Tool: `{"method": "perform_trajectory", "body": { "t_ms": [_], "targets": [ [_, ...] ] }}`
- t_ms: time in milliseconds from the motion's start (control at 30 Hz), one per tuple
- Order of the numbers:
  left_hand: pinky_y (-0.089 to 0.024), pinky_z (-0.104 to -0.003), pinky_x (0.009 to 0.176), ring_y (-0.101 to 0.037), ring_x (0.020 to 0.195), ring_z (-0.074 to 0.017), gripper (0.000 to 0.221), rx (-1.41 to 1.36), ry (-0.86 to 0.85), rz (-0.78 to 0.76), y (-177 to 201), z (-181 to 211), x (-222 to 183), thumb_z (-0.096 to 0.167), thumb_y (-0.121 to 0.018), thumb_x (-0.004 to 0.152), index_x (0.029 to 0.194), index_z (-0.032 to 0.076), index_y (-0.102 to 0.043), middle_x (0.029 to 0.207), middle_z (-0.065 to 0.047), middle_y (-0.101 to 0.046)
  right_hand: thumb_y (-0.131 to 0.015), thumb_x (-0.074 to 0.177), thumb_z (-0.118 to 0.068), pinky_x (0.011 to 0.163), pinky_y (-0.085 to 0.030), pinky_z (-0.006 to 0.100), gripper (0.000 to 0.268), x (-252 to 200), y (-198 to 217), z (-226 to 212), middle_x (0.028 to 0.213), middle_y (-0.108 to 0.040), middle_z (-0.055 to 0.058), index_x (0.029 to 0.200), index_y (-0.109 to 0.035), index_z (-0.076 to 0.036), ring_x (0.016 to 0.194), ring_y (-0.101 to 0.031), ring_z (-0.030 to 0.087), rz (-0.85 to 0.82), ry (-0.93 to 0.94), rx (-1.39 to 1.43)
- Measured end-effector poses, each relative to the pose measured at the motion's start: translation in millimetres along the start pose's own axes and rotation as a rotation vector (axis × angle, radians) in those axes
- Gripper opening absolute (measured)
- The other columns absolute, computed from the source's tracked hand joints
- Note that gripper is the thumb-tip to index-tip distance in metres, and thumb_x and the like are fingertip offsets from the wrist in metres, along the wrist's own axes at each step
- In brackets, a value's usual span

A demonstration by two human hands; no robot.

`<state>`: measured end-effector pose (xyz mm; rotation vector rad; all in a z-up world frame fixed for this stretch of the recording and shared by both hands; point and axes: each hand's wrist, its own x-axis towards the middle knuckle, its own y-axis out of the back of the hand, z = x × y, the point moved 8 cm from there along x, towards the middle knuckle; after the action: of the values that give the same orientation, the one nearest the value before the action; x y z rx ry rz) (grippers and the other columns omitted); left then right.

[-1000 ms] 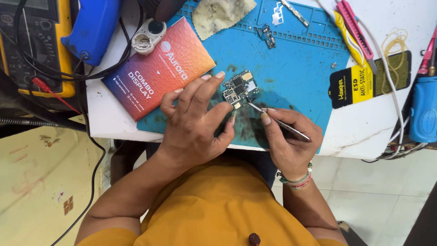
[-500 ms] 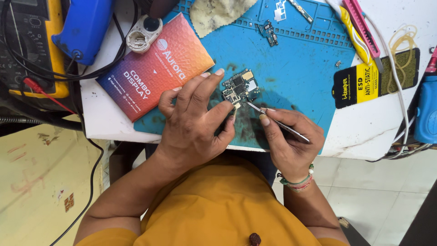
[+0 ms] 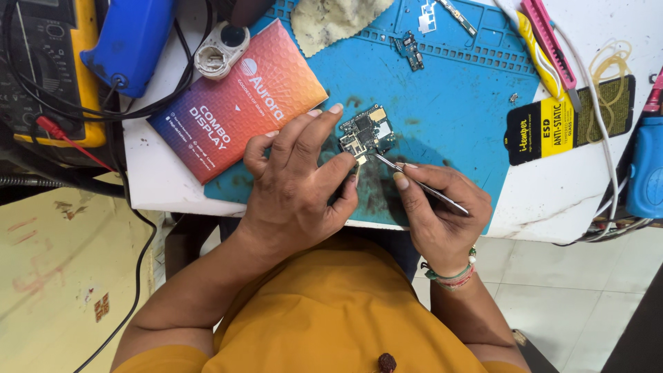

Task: The person works on a small circuit board, using a soldering iron and tweezers to apply heat and manipulate components.

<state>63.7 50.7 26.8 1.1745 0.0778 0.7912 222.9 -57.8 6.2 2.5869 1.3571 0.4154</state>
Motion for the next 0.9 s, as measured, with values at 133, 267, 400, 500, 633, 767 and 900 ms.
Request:
{"method": "perform_trajectory", "body": {
  "t_ms": [133, 267, 400, 500, 633, 767, 900],
  "targets": [
    [-0.026, -0.047, 0.110, -0.046, 0.141, -0.0246, 0.021, -0.004, 0.002, -0.001, 0.1, 0.1, -0.1, 0.030, -0.076, 0.092, 0.108, 0.017, -0.072, 0.154, -0.010, -0.050, -0.076, 0.097, 0.010, 0.076, -0.056, 0.021, 0.015, -0.2, -0.7, -0.6, 0.107, -0.075, 0.015, 0.111, -0.073, 0.005, 0.090, -0.073, 0.013, 0.002, 0.004, -0.001],
    [-0.026, -0.047, 0.110, -0.045, 0.141, -0.0248, 0.020, -0.009, -0.003, -0.002, 0.4, 0.5, -0.1, 0.030, -0.075, 0.093, 0.108, 0.017, -0.071, 0.154, -0.011, -0.050, -0.075, 0.096, 0.010, 0.074, -0.055, 0.021, 0.015, 0.0, -0.8, 1.1, 0.105, -0.076, 0.015, 0.110, -0.073, 0.005, 0.092, -0.072, 0.014, 0.008, -0.018, 0.008],
    [-0.027, -0.047, 0.111, -0.045, 0.141, -0.0254, 0.024, -0.010, 0.001, -0.002, 0.8, -0.1, -0.3, 0.031, -0.075, 0.092, 0.110, 0.016, -0.070, 0.155, -0.011, -0.049, -0.075, 0.097, 0.010, 0.076, -0.055, 0.021, 0.015, -1.1, 0.1, 2.3, 0.106, -0.076, 0.015, 0.110, -0.072, 0.005, 0.090, -0.072, 0.012, 0.020, -0.019, 0.016],
    [-0.026, -0.049, 0.111, -0.042, 0.142, -0.0272, 0.036, 0.005, 0.034, -0.003, 1.6, -2.0, 0.2, 0.035, -0.076, 0.088, 0.117, 0.014, -0.070, 0.156, -0.012, -0.046, -0.075, 0.099, 0.009, 0.077, -0.054, 0.019, 0.014, -3.6, 3.1, 5.8, 0.107, -0.076, 0.014, 0.112, -0.072, 0.006, 0.088, -0.070, 0.011, 0.052, -0.035, 0.058],
    [-0.024, -0.053, 0.111, -0.038, 0.143, -0.0315, 0.056, 0.023, 0.090, -0.001, 3.6, -5.6, 2.9, 0.042, -0.075, 0.082, 0.126, 0.007, -0.068, 0.157, -0.018, -0.041, -0.075, 0.100, 0.008, 0.083, -0.056, 0.020, 0.016, -7.0, 7.5, 9.6, 0.110, -0.075, 0.012, 0.115, -0.070, 0.007, 0.094, -0.071, 0.011, 0.109, -0.019, 0.129],
    [-0.024, -0.053, 0.112, -0.037, 0.144, -0.0316, 0.058, 0.002, 0.025, -0.028, 2.0, 0.1, 5.9, 0.038, -0.074, 0.082, 0.130, 0.007, -0.068, 0.159, -0.020, -0.039, -0.074, 0.101, 0.006, 0.087, -0.056, 0.022, 0.017, -10.0, 11.3, 14.1, 0.108, -0.074, 0.011, 0.117, -0.070, 0.007, 0.097, -0.071, 0.011, 0.148, -0.043, 0.168],
    [-0.022, -0.053, 0.115, -0.036, 0.146, -0.0328, 0.057, -0.006, -0.043, -0.040, 2.6, 2.5, 14.5, 0.034, -0.074, 0.081, 0.132, 0.008, -0.068, 0.161, -0.020, -0.038, -0.074, 0.100, 0.005, 0.086, -0.055, 0.021, 0.018, -10.9, 13.1, 15.1, 0.107, -0.074, 0.010, 0.118, -0.069, 0.007, 0.096, -0.070, 0.010, 0.171, -0.035, 0.203]
  ]
}}
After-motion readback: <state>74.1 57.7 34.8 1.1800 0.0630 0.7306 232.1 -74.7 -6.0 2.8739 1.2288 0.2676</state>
